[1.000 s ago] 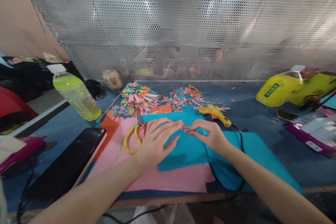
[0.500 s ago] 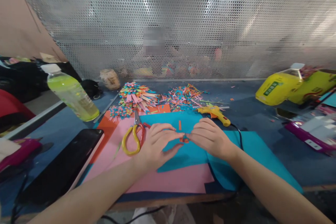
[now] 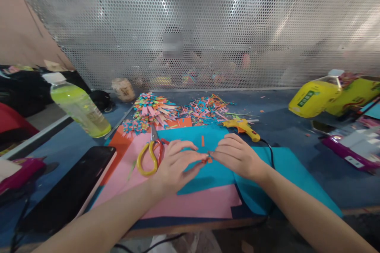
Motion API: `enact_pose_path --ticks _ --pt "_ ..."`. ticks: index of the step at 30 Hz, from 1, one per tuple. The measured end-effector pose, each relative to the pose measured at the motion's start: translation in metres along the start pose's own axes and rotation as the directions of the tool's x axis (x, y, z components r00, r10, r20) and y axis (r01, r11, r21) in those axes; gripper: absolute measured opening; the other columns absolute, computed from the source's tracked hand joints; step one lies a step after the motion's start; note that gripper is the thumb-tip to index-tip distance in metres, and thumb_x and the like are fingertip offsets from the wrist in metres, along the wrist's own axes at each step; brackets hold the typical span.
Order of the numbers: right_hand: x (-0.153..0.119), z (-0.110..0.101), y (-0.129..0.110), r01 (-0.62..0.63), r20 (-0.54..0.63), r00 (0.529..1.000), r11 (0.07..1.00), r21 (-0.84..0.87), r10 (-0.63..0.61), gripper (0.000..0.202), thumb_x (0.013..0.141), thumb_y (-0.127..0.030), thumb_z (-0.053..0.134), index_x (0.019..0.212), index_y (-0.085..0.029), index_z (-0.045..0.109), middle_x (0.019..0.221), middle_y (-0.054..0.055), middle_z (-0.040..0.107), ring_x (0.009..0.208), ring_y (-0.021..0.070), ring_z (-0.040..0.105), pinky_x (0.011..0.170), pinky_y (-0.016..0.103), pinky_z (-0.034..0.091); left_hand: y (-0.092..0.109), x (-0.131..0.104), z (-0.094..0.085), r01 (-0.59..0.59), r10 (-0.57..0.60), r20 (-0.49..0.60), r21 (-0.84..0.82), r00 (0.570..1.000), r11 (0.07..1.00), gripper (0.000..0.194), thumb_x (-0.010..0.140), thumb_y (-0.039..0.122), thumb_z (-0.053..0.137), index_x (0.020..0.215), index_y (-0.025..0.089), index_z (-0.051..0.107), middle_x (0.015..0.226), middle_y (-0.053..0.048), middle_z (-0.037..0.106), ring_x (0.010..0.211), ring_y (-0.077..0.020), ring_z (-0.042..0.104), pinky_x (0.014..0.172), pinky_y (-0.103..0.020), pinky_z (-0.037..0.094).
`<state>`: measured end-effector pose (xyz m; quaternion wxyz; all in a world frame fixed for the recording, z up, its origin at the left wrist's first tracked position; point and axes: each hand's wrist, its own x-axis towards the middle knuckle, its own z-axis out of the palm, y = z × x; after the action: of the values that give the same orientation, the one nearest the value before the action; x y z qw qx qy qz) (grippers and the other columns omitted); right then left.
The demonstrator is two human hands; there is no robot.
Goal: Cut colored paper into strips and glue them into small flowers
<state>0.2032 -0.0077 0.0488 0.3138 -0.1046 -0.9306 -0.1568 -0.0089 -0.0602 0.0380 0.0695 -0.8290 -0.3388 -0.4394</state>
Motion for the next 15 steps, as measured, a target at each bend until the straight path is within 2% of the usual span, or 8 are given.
enact_pose_path --ticks 10,15 --pt "0.0 -0.0002 0.0004 0.006 0.008 1.0 1.0 0.002 -0.006 0.015 0.084 -0.014 0.049 0.093 -0.017 0.061 0.083 0.002 0.065 0.084 0.0146 0.051 0.08 0.033 0.039 0.0019 0.0019 -0.0018 0.04 -0.041 -0.028 -0.01 0.999 0.999 0.03 0.07 0.014 0.064 0.098 0.021 0.058 0.085 -0.002 0.069 0.086 -0.0163 0.056 0.077 -0.03 0.042" --pt "0.0006 -0.0007 -0.0004 0.002 0.001 1.0 1.0 -0.004 -0.002 0.015 0.084 -0.014 0.049 0.093 -0.015 0.061 0.082 0.003 0.065 0.084 0.0144 0.051 0.08 0.032 0.039 0.0014 0.0031 -0.0013 -0.003 0.003 -0.035 -0.004 0.999 1.0 0.026 0.07 0.013 0.065 0.094 0.02 0.058 0.079 -0.001 0.068 0.083 -0.0148 0.055 0.075 -0.029 0.041"
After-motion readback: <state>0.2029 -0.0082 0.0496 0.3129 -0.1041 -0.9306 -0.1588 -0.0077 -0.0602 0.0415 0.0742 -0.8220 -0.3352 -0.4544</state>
